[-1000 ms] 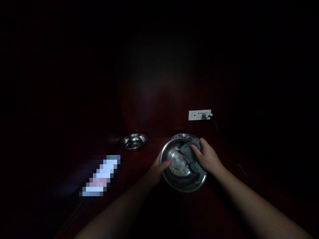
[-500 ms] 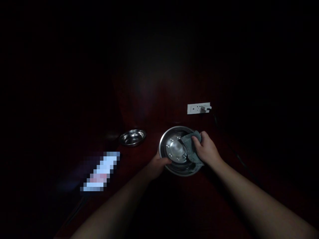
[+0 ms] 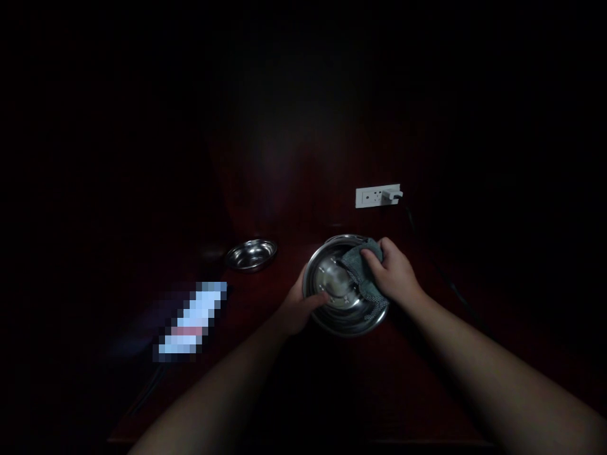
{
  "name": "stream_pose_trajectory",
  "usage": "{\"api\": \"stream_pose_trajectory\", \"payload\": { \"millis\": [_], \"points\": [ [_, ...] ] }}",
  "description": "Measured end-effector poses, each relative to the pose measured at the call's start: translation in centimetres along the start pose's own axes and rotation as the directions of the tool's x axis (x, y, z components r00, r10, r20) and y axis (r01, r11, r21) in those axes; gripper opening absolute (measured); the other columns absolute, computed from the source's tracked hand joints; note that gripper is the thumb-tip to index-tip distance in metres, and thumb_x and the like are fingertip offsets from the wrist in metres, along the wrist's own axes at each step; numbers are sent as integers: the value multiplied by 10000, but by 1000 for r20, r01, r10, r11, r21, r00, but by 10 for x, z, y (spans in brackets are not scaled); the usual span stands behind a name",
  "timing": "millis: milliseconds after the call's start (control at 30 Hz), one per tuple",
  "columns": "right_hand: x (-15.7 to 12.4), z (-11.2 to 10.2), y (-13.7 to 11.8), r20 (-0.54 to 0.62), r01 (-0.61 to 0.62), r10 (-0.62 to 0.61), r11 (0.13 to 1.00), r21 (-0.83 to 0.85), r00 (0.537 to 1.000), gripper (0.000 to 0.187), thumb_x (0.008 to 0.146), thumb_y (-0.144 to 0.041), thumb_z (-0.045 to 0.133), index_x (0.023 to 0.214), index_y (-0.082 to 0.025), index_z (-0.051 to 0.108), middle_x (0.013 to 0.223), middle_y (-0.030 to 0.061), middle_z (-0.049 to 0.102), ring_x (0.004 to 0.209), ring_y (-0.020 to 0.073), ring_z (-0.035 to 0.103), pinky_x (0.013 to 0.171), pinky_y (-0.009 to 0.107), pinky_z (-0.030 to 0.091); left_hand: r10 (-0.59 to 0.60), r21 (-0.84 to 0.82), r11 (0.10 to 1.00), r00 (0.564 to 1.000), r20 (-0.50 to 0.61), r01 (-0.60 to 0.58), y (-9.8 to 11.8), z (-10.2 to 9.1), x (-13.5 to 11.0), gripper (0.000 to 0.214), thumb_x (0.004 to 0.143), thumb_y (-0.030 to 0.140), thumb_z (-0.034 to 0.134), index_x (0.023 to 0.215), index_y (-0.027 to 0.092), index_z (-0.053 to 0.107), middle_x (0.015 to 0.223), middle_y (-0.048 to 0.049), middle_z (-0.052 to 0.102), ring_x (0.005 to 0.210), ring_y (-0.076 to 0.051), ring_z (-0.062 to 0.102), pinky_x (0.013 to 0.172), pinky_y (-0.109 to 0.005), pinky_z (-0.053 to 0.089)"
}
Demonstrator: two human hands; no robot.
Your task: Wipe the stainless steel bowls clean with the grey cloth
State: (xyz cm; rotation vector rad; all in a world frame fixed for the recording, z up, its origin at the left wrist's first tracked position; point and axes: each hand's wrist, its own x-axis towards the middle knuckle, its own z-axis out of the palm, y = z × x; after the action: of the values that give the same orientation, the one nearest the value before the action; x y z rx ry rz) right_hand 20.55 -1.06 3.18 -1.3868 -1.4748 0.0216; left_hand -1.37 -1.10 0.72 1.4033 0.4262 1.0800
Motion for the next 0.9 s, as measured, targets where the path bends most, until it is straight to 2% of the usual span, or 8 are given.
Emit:
{"api": "stream_pose_trajectory", "payload": {
  "millis": [133, 233, 367, 500, 600, 733, 833, 900],
  "points": [
    [-1, 3, -1, -87, -76, 79, 997, 32, 993, 305, 815, -469, 509, 677, -223, 392, 596, -36, 433, 548, 132, 430, 511, 258, 309, -17, 4, 1000, 997, -70, 17, -9, 1, -1, 784, 656, 267, 750, 1348, 186, 389, 1300, -130, 562, 1162, -309, 543, 981, -446, 419],
    [-1, 5, -2, -69, -86, 89, 995, 46, 994, 303, 816, -463, 508, 672, -220, 398, 605, -34, 442, 559, 131, 433, 521, 262, 314, -85, -22, 996, 987, -135, 83, -10, 2, -2, 715, 656, 260, 737, 1298, 169, 435, 1239, -122, 605, 1080, -286, 593, 927, -411, 457],
    [-3, 6, -2, -59, -88, 91, 995, 55, 994, 300, 818, -458, 505, 672, -224, 389, 610, -33, 438, 565, 134, 429, 525, 266, 312, -155, -58, 987, 968, -196, 147, -3, 5, -2, 602, 643, 232, 686, 1209, 144, 502, 1048, -96, 684, 946, -266, 639, 836, -376, 491],
    [-3, 6, -2, -67, -68, 70, 997, 36, 995, 292, 823, -463, 495, 689, -229, 382, 608, -34, 427, 559, 138, 411, 525, 271, 307, -174, -38, 985, 967, -185, 170, 3, 6, -2, 576, 632, 194, 631, 1192, 145, 505, 964, -78, 697, 891, -257, 647, 782, -359, 495],
    [-2, 4, -2, -60, -56, 56, 998, 15, 997, 282, 827, -458, 490, 701, -231, 380, 617, -31, 437, 560, 140, 413, 529, 272, 307, -152, 7, 988, 975, -162, 156, 3, 2, 0, 586, 615, 172, 624, 1189, 152, 509, 1005, -78, 688, 913, -256, 636, 790, -357, 492],
    [-1, 1, -4, -21, -39, 39, 999, -25, 999, 287, 825, -444, 500, 693, -233, 356, 604, -33, 433, 552, 140, 412, 531, 271, 305, -117, 41, 992, 991, -69, 120, 5, -5, 3, 678, 581, 120, 627, 1240, 175, 481, 1072, -80, 675, 1011, -279, 605, 834, -373, 483],
    [-1, -2, -5, 22, -4, 5, 999, -42, 1000, 284, 823, -435, 504, 694, -234, 351, 600, -31, 437, 556, 143, 420, 535, 271, 305, -140, 52, 989, 990, 7, 139, 7, -7, 4, 661, 604, 129, 624, 1249, 170, 483, 1059, -86, 679, 1007, -292, 610, 855, -403, 478],
    [-1, -4, -5, 46, 17, -15, 999, -40, 999, 277, 824, -434, 503, 698, -235, 357, 602, -28, 442, 558, 146, 425, 536, 271, 308, -108, 68, 992, 994, 23, 107, 6, -8, 4, 674, 618, 148, 648, 1269, 176, 473, 1066, -87, 677, 1026, -297, 603, 900, -424, 459]
  ]
}}
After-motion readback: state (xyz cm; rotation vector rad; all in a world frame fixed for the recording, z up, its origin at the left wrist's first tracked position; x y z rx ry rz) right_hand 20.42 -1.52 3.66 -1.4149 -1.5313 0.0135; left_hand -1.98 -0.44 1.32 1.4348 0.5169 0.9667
